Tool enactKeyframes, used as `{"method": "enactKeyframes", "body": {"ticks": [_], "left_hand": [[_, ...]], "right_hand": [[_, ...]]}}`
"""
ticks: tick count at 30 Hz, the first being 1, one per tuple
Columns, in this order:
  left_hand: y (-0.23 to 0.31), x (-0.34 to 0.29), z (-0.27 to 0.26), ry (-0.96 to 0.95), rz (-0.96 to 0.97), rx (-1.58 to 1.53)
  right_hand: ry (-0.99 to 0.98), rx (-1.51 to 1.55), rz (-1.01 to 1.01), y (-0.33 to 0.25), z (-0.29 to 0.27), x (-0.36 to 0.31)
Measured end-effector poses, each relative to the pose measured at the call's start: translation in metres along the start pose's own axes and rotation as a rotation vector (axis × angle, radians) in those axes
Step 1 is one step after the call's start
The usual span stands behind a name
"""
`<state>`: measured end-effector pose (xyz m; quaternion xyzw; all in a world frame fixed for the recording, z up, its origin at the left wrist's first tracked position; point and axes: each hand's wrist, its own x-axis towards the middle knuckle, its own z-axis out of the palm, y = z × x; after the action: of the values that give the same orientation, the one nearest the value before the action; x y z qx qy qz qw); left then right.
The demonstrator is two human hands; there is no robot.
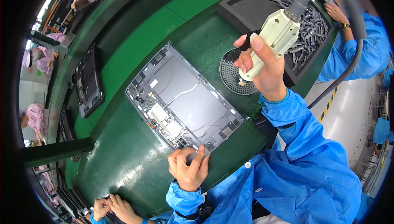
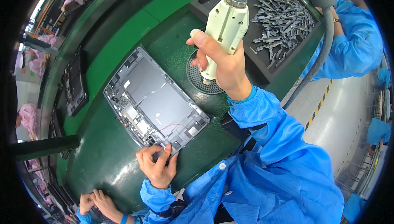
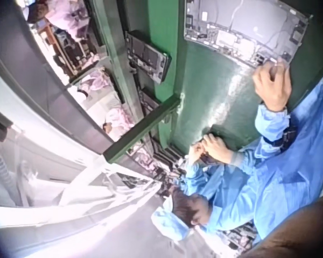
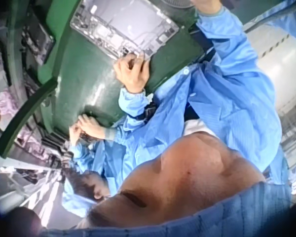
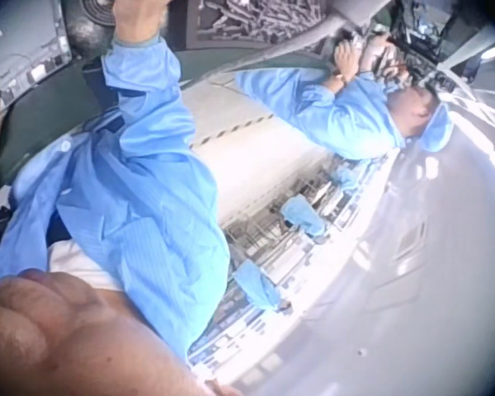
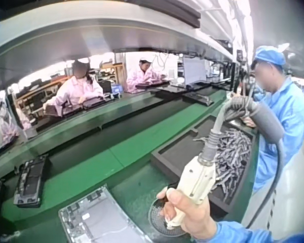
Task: Assembling internal components, wiring, and screws into tablet housings on an electronics production line.
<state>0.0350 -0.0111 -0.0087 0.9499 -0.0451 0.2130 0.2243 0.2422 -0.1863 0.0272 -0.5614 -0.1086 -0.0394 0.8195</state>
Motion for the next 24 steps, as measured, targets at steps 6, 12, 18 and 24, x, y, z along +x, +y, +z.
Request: {"method": "enactKeyframes", "body": {"ticks": [6,12,18,24], "left_hand": [[0.001,0.002,0.001,0.016,-0.004,0.007],[-0.004,0.001,0.001,0.027,-0.001,-0.015],[-0.004,-0.006,0.003,0.078,0.02,-0.027],[-0.007,-0.005,0.003,0.121,0.014,-0.053]], "right_hand": [[-0.02,-0.001,-0.009,0.004,0.0,0.003],[-0.031,0.146,-0.02,0.017,-0.004,0.001],[-0.114,0.167,-0.066,0.005,-0.01,-0.006],[-0.251,0.231,-0.098,-0.028,0.006,-0.038]]}}
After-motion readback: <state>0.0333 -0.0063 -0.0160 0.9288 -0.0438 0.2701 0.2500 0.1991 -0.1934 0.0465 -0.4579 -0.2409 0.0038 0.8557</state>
